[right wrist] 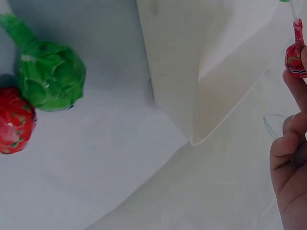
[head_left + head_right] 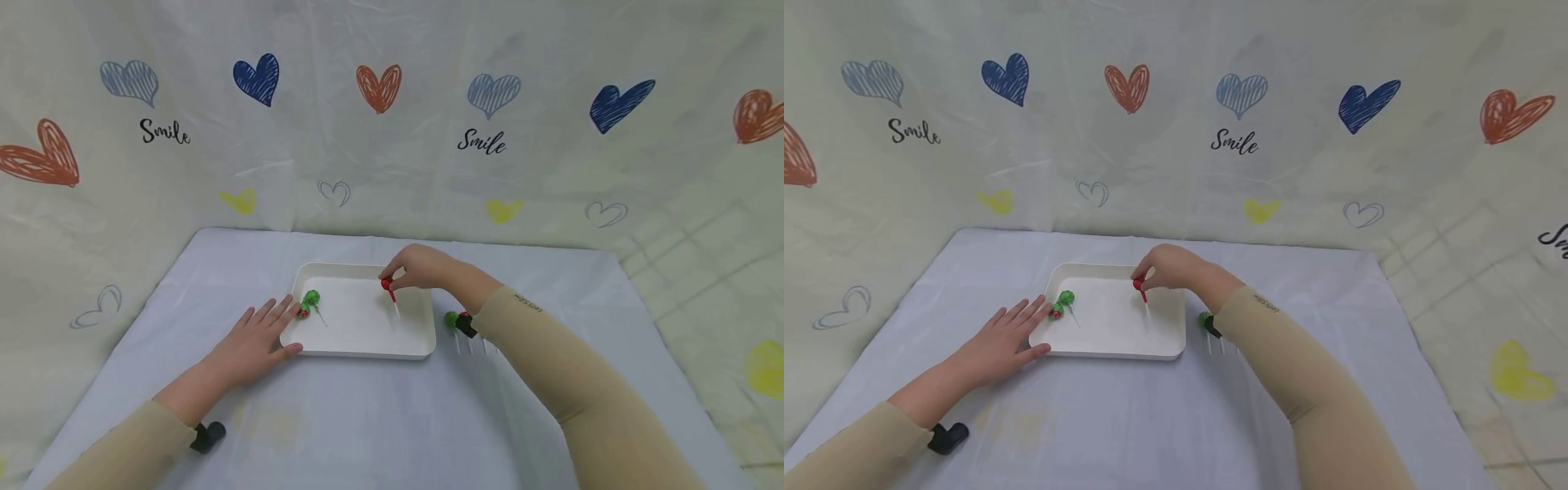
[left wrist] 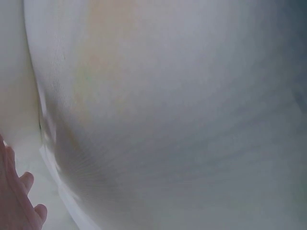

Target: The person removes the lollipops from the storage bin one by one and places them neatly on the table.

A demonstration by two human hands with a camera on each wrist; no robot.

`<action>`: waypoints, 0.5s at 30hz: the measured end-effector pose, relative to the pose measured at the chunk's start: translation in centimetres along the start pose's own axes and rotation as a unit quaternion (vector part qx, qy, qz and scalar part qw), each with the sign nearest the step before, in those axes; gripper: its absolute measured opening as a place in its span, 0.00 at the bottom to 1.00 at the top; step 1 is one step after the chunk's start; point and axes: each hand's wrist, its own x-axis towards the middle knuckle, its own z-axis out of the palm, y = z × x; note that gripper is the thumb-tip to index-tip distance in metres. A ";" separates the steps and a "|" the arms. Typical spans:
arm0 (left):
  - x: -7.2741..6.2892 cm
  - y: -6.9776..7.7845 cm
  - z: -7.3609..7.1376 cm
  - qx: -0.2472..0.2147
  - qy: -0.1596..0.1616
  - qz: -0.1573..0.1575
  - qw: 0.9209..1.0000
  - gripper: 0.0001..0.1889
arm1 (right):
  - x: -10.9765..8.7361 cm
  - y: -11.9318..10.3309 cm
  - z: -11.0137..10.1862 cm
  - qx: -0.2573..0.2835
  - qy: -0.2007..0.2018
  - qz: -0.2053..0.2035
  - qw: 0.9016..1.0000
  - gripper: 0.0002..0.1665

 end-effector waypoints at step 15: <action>-0.2 -0.4 0.1 -0.004 -0.003 0.006 1.000 0.46 | -5.8 3.9 0.0 0.031 0.049 0.051 0.997 0.19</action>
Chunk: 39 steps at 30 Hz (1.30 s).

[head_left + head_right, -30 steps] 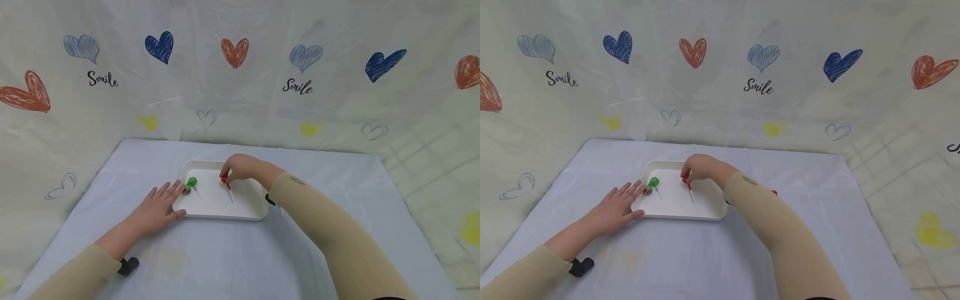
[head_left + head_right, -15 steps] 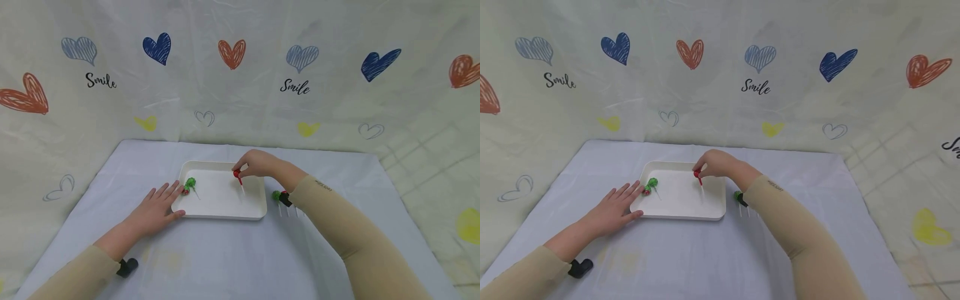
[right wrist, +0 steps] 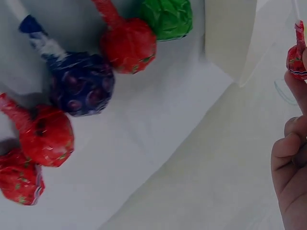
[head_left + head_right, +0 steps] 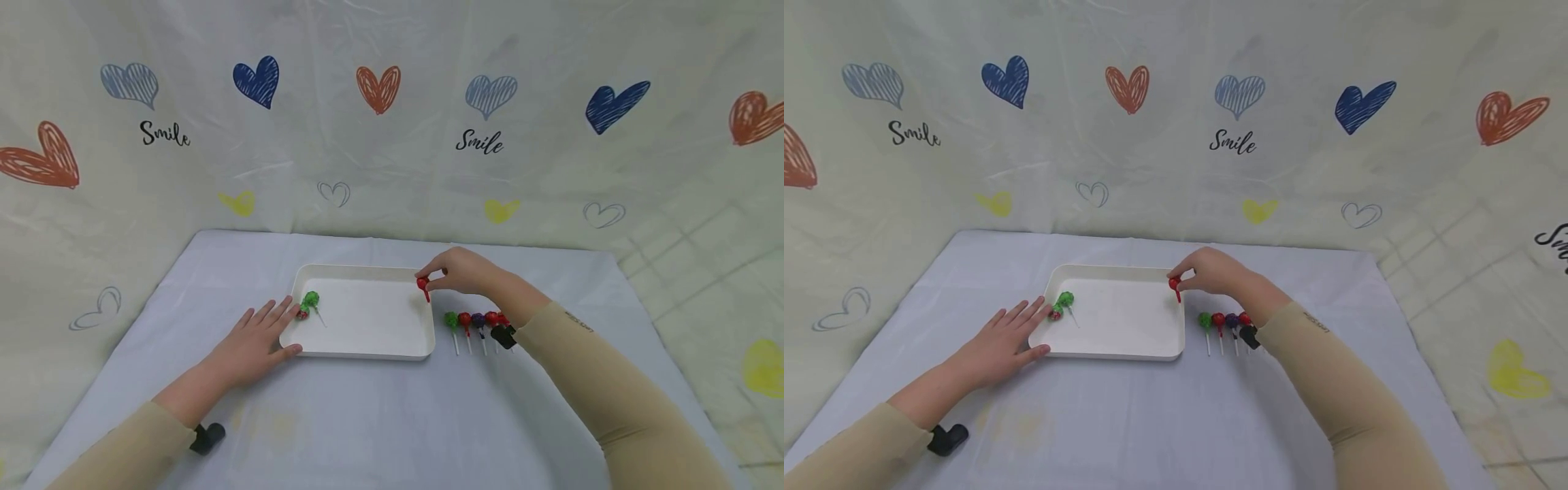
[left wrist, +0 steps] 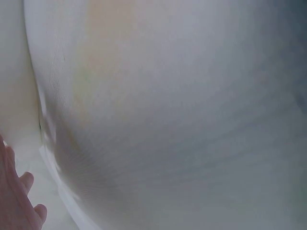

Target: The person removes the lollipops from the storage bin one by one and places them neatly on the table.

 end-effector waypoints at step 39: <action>-0.4 0.2 -0.4 -0.003 -0.002 0.003 1.000 0.45 | -12.3 12.6 1.7 0.041 0.004 0.160 0.986 0.19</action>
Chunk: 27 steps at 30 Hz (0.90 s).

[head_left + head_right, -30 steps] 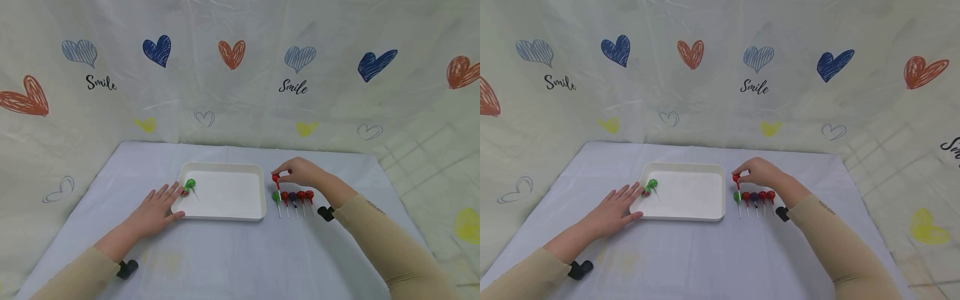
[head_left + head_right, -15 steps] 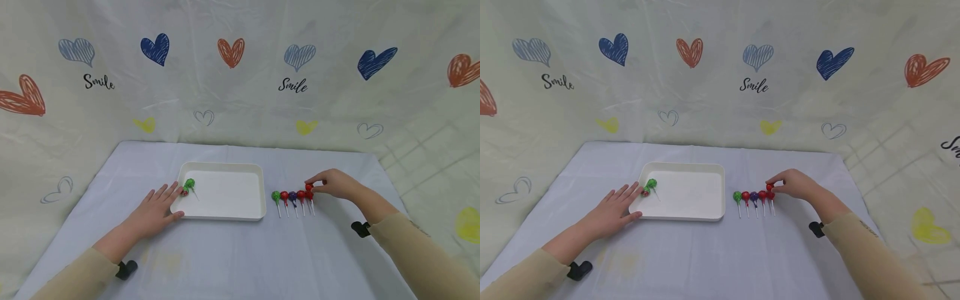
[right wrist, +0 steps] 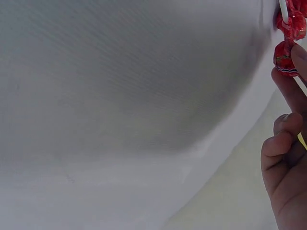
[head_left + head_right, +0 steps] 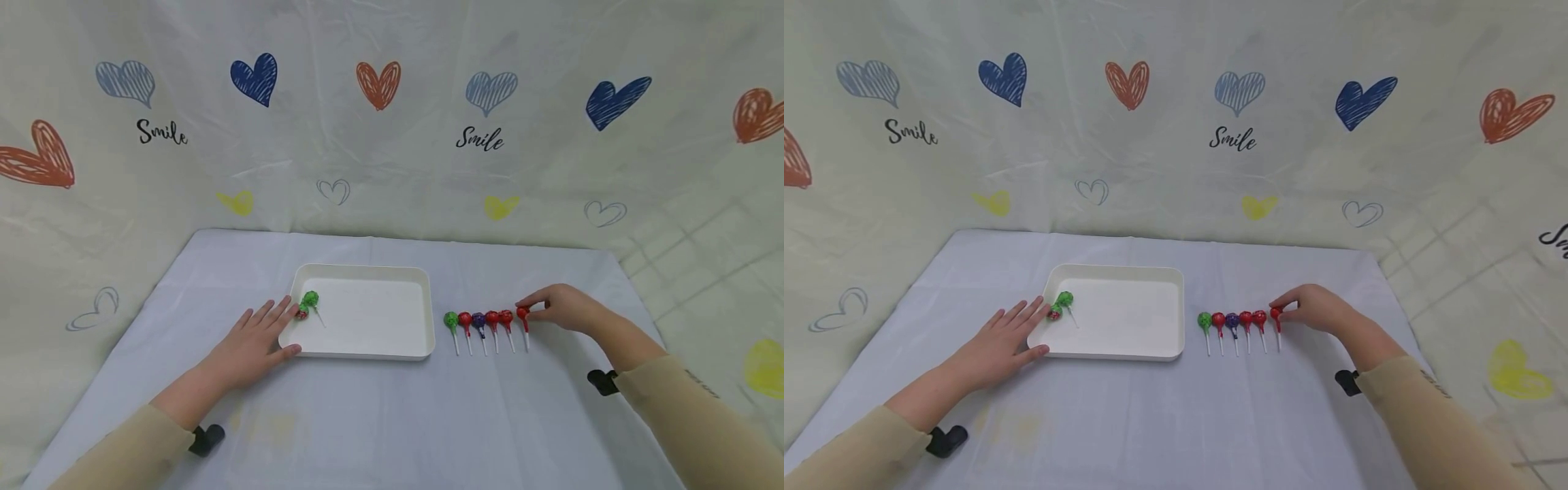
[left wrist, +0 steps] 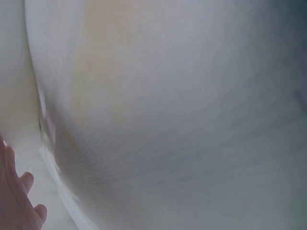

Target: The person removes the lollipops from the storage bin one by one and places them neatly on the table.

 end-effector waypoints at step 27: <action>-0.1 0.0 0.1 0.008 0.012 0.003 1.000 0.47 | 0.0 0.1 0.8 0.000 0.032 -0.024 0.999 0.24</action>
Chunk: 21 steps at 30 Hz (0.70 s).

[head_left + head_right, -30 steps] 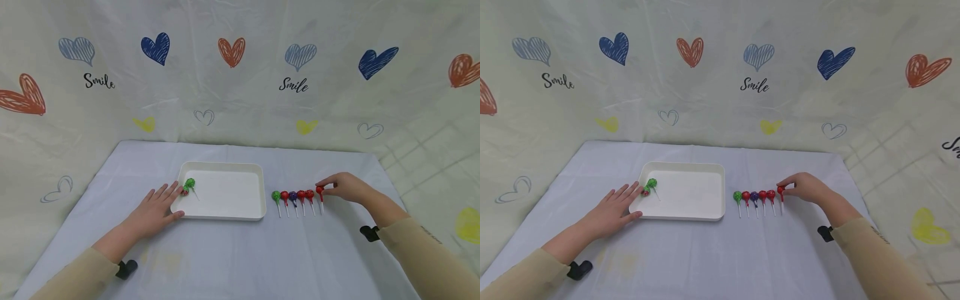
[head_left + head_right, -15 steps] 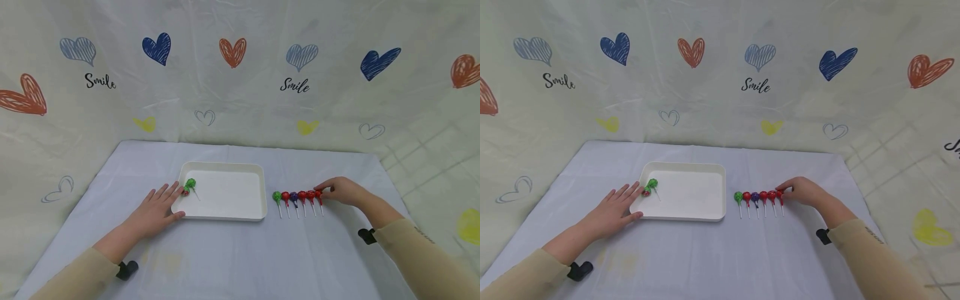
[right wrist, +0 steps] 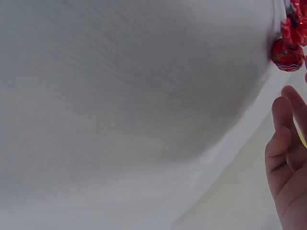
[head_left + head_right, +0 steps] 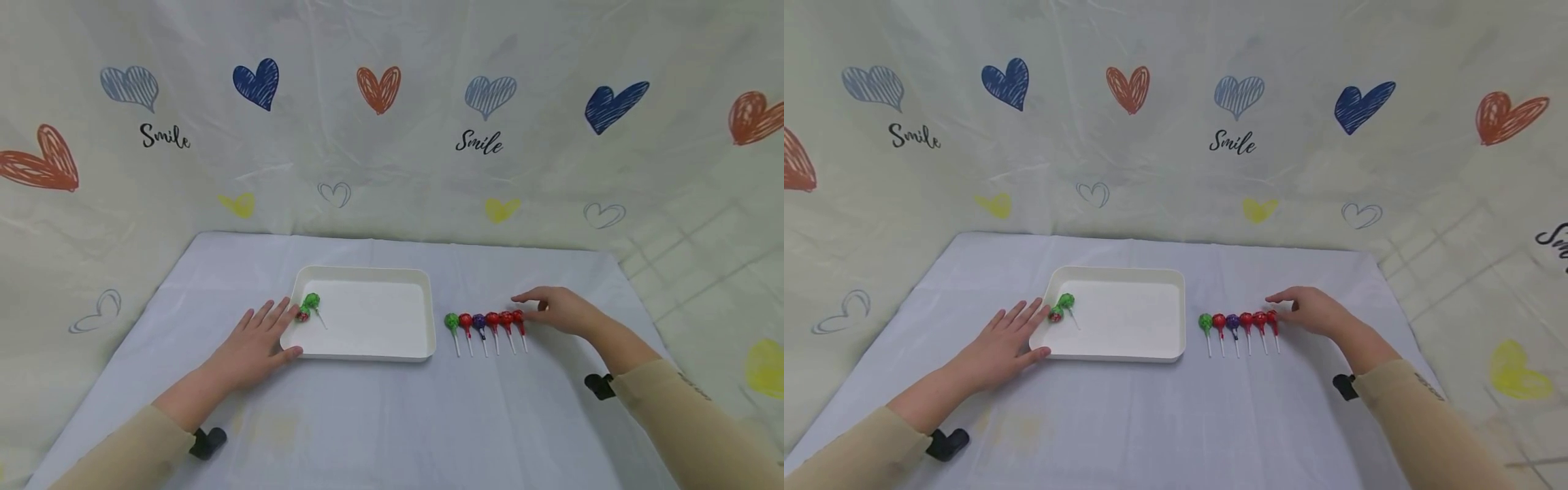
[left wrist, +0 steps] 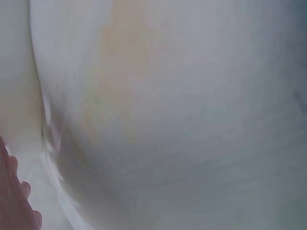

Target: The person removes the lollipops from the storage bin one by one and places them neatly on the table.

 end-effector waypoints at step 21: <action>-0.1 -0.5 0.7 -0.007 -0.003 -0.028 1.000 0.46 | 0.4 -2.3 -1.6 -0.005 0.036 -0.009 0.999 0.27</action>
